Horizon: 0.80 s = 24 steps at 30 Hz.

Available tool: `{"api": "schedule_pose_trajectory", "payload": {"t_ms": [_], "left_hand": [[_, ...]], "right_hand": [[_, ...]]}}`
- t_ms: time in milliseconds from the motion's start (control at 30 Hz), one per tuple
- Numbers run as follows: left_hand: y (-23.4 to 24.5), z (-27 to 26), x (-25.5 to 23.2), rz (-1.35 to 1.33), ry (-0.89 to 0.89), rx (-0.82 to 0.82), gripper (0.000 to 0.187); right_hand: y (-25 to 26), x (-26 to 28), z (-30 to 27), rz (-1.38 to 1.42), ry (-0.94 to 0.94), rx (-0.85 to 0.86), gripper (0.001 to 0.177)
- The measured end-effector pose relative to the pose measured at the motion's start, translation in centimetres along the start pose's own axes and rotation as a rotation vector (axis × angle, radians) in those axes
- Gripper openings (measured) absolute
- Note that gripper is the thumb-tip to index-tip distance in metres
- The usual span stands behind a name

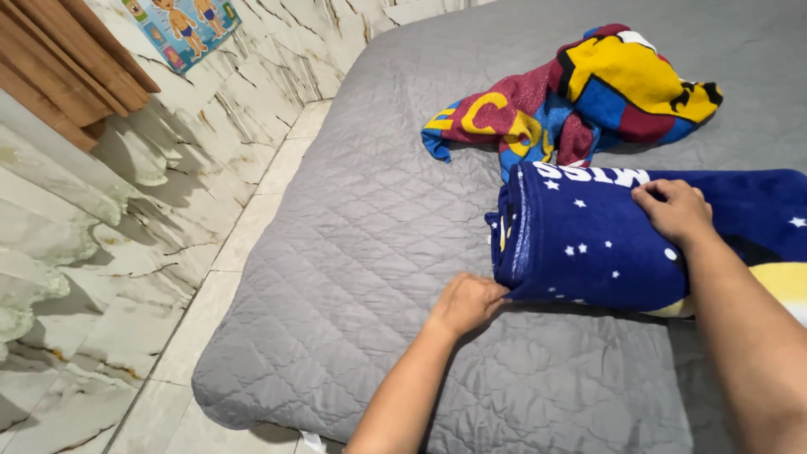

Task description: Folding colorful blankets on a bed.

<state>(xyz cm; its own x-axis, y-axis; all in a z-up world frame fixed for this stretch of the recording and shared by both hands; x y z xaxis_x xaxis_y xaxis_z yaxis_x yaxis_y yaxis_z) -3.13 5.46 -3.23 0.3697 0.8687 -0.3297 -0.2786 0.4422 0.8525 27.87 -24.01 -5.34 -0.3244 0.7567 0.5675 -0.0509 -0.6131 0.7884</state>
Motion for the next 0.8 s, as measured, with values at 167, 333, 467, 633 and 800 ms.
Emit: {"api": "schedule_pose_trajectory", "payload": {"t_ms": [167,333,467,633,800], "left_hand": [[-0.6,-0.4,0.4,0.082,0.059,0.134,0.022],[0.8,1.0,2.2,0.093,0.495,0.294,0.018],[4.5,5.2,-2.6,0.453,0.548,-0.007,0.024],[2.0,13.3,-8.9,0.048,0.246,-0.279,0.044],[-1.2,23.3,-6.7,0.134,0.346,-0.097,0.069]], "right_hand": [[-0.3,0.3,-1.5,-0.036,0.065,-0.073,0.039],[0.6,2.2,-2.7,-0.096,0.102,-0.092,0.035],[0.9,4.0,-4.1,-0.202,0.125,-0.107,0.038],[0.9,5.2,-4.8,-0.249,0.211,-0.087,0.045],[8.3,6.5,-3.8,-0.271,0.099,-0.121,0.055]]}}
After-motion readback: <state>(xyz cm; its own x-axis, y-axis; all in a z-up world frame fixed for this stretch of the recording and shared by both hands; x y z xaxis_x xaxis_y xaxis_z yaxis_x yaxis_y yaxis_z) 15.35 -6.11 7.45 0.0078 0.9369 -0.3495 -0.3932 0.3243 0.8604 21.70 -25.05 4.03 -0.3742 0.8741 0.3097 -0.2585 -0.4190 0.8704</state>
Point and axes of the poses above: each hand's wrist, its own z-axis towards the middle knuckle, its own y-axis out of the back of the hand, x = y × z, the point moved 2 cm from there along z, towards the middle knuckle, and after that the axes turned 3 degrees about z, right-handed, at the moved point
